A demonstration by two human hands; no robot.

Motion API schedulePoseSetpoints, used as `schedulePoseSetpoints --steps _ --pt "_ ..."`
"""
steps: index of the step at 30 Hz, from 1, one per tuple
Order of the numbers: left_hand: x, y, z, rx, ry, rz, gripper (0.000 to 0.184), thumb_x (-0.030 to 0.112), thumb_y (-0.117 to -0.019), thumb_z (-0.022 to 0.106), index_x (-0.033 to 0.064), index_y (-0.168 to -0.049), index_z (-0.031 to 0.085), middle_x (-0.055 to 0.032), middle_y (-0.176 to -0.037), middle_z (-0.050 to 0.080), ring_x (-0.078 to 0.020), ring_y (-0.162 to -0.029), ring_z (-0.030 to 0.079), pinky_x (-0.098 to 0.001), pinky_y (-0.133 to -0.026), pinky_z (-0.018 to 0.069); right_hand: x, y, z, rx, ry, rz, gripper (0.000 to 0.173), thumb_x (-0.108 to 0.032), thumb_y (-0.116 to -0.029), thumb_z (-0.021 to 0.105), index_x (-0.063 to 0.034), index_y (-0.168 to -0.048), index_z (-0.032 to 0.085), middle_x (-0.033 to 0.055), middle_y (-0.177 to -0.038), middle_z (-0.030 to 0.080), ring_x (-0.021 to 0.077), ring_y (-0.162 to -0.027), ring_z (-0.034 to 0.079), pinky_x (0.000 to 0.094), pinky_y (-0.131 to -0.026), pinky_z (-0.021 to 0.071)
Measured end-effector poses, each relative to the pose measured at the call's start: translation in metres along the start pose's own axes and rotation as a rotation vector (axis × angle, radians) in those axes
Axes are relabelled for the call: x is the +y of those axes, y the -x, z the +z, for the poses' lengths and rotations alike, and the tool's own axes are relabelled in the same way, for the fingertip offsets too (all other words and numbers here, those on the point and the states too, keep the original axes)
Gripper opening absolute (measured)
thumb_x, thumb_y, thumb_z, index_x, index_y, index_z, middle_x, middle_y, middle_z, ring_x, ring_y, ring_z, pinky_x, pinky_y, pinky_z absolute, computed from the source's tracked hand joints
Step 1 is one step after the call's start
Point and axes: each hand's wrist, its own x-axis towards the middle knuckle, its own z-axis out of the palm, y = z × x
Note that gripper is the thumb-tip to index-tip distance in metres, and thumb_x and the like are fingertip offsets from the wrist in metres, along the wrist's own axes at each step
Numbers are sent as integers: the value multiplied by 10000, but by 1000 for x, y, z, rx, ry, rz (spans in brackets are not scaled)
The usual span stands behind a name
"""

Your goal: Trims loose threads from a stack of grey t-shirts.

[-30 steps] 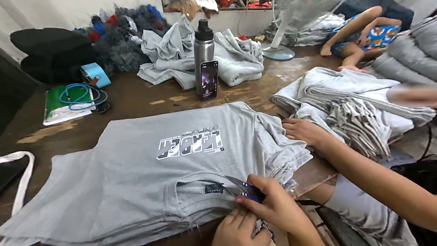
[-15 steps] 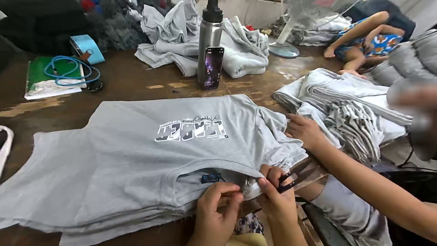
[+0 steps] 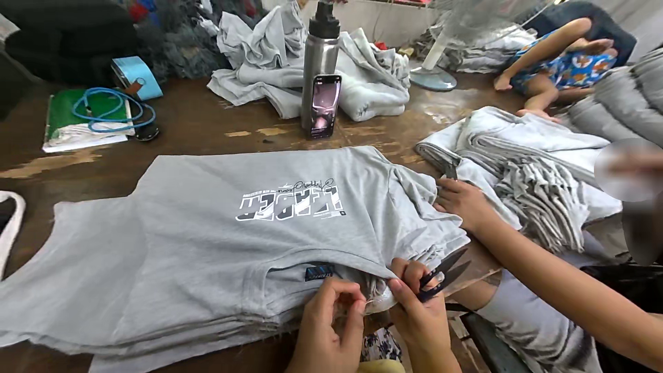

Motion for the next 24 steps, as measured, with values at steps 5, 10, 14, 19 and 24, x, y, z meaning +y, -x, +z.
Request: schedulePoseSetpoints --steps 5,10,14,19,24 --pt "-3 1 -1 -55 -51 46 389 261 -954 730 39 -1259 630 -95 -1232 622 -90 -1095 644 -232 -871 591 0 1 -1 -13 -3 21 171 -77 -917 718 -201 -842 627 -94 -802 594 -22 -733 569 137 -678 498" --pt "-8 -2 5 40 -157 150 43 51 -893 745 15 -915 734 -69 -967 741 -72 -978 717 -195 -883 592 -1 1 -1 -34 53 0 172 -108 -934 715 -211 -847 608 -95 -824 588 -31 -742 557 127 -675 482" --pt "-9 -1 2 62 -127 114 32 22 -900 718 18 -931 711 -52 -954 739 -64 -915 720 -198 -824 607 -18 7 -7 -157 256 85 157 -322 -998 672 -225 -888 616 -116 -819 576 -61 -676 546 107 -594 484" --pt "-6 1 2 67 -68 20 66 53 -941 691 38 -1003 673 -36 -1001 712 -48 -880 698 -195 -764 606 -31 32 -23 -509 161 382 414 -599 -1014 500 -202 -948 596 -112 -709 483 -63 -618 461 130 -573 398" --pt "0 0 1 65 -27 -30 84 28 -955 653 19 -1034 627 -39 -1014 684 -41 -862 684 -190 -755 604 -21 67 -20 -550 -168 688 428 -599 -1045 405 -230 -916 580 -140 -750 489 -72 -620 424 120 -530 323"
